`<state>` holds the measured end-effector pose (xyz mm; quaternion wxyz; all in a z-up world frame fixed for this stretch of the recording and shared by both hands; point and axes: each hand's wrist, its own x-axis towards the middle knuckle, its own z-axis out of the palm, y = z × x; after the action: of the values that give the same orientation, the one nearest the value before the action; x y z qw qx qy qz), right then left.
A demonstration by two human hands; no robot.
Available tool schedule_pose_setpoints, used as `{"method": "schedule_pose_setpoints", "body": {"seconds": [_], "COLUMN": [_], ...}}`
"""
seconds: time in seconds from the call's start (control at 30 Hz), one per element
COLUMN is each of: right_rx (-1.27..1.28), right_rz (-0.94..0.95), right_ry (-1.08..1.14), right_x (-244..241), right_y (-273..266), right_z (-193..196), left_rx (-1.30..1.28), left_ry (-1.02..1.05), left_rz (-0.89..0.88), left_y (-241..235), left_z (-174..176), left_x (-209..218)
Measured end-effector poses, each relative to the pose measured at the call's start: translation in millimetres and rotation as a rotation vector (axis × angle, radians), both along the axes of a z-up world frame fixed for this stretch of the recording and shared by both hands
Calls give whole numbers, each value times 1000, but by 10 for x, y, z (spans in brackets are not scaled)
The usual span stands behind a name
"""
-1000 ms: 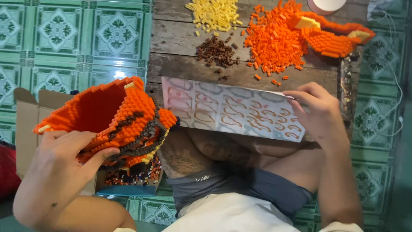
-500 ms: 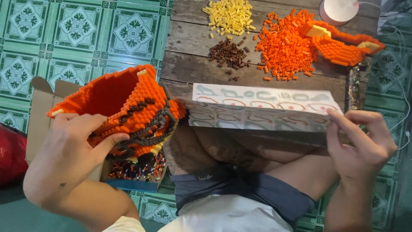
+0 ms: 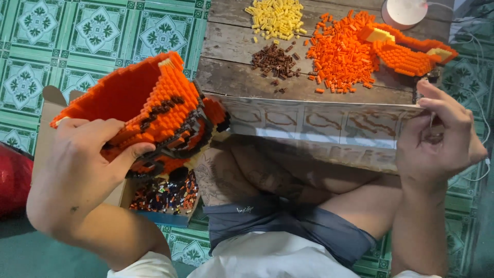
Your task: The person sits on the floor and reviews a printed instruction manual for a Lego pumpkin model. They flip through the pages, pointing at diagrams and comparing them to the partially assembled orange pumpkin structure and piles of sorted bricks on the table.
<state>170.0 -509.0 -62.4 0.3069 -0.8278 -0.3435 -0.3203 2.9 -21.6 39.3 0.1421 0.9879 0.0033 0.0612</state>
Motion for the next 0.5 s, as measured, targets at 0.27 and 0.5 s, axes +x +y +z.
{"method": "schedule_pose_setpoints", "body": {"seconds": [0.27, 0.5], "right_rx": [-37, -143], "right_rz": [-87, -184], "right_ry": [70, 299], "right_x": [-329, -303], "right_y": [-122, -180], "right_z": [-389, -476], "left_rx": [70, 76], "left_ry": [97, 62], "left_rz": [93, 86], "left_y": [0, 88], "left_z": [7, -353], "left_x": [-105, -191]}}
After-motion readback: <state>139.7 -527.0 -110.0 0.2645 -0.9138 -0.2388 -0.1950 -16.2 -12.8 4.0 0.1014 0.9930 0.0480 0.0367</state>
